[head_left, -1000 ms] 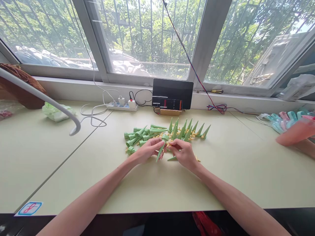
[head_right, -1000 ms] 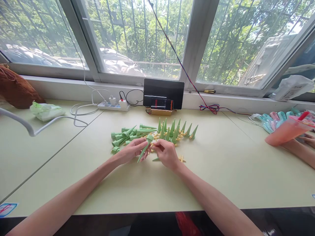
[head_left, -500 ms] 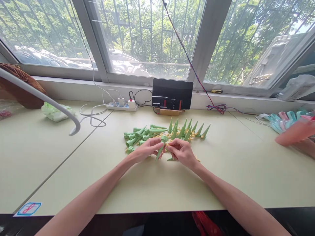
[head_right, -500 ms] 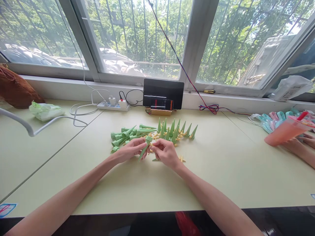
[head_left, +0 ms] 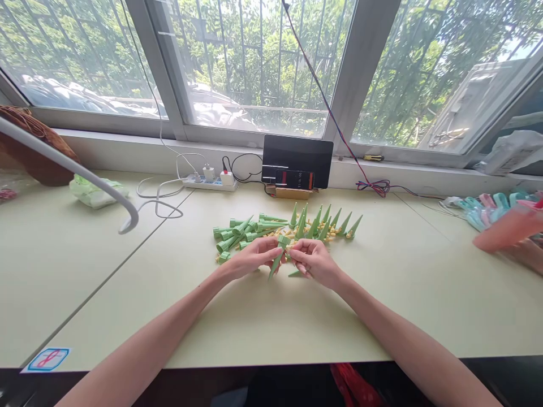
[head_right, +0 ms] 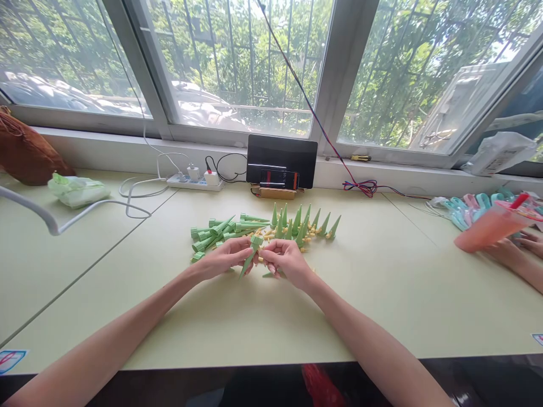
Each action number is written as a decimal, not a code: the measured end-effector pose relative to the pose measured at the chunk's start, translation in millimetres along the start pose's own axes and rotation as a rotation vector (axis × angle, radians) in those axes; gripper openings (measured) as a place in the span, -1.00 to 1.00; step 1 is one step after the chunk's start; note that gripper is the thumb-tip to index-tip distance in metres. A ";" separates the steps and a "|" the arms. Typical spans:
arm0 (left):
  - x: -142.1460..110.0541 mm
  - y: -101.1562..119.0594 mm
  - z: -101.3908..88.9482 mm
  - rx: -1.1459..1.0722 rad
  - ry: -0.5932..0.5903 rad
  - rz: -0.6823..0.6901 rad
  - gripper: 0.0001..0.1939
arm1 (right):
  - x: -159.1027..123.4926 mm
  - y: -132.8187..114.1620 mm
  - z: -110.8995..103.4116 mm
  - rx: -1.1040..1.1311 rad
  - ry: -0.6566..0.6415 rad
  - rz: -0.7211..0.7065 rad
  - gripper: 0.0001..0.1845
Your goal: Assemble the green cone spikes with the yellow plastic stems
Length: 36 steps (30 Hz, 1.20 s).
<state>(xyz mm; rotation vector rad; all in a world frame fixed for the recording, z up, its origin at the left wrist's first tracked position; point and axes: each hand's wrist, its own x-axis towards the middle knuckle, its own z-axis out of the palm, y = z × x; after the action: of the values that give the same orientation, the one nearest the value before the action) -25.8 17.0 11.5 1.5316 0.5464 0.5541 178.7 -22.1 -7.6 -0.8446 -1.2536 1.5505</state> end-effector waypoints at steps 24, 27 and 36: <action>6.2 -14.5 4.7 0.790 0.649 0.508 -0.74 | -1.9 17.3 13.7 -0.585 0.428 -0.724 -0.89; 8.9 -6.8 10.9 0.477 0.685 0.355 -0.58 | 1.4 20.8 10.5 -0.745 0.435 -0.950 -0.91; 18.2 14.3 18.4 0.087 0.503 0.147 -0.52 | 12.5 26.9 2.1 -0.937 0.319 -1.159 -0.74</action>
<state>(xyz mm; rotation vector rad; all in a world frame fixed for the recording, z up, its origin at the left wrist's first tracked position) 0.1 14.2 25.6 1.5226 0.8524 1.0548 166.2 -12.0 -32.6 -0.6285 -1.7427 -0.1285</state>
